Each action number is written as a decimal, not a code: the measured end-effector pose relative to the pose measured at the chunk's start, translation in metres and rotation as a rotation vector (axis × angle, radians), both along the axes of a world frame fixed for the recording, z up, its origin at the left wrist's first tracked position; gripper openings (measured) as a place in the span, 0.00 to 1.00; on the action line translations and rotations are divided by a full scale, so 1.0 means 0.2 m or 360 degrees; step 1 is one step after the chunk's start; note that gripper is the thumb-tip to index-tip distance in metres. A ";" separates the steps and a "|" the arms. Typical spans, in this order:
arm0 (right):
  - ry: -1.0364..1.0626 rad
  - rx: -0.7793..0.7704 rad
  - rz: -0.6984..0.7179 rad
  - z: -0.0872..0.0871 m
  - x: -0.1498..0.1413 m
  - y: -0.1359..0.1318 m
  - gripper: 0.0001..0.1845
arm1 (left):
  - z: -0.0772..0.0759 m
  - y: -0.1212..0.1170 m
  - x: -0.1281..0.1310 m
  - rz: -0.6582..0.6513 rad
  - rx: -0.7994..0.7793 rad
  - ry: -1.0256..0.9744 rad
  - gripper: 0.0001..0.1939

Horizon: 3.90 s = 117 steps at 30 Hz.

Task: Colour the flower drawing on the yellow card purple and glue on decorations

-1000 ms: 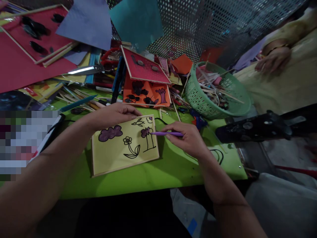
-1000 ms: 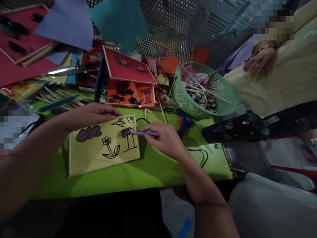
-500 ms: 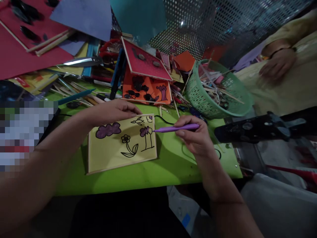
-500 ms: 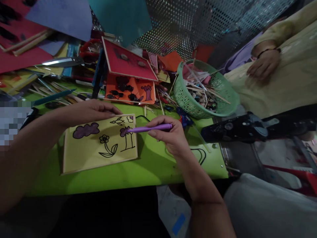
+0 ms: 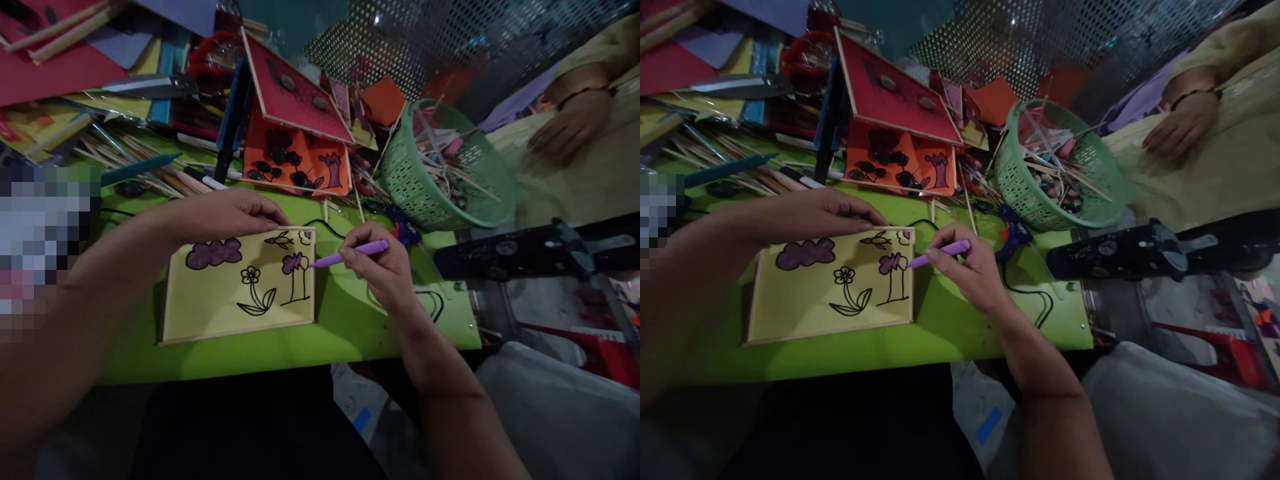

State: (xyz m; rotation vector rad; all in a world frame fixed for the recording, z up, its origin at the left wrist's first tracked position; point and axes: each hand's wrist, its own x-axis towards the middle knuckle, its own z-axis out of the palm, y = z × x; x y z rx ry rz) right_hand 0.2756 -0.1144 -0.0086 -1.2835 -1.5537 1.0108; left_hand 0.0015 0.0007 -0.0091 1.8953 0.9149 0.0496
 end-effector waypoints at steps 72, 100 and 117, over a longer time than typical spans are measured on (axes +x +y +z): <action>-0.0338 0.0221 0.0138 0.02 -0.01 0.01 0.06 | 0.01 -0.01 -0.01 -0.0052 0.0072 -0.0044 0.25; -0.0378 0.0232 0.0108 0.00 -0.01 0.02 0.05 | 0.00 0.00 -0.01 -0.0065 0.0072 -0.0056 0.24; -0.0325 0.0114 0.0084 0.02 -0.03 0.01 0.06 | 0.02 -0.02 0.01 -0.0060 0.0091 0.0083 0.27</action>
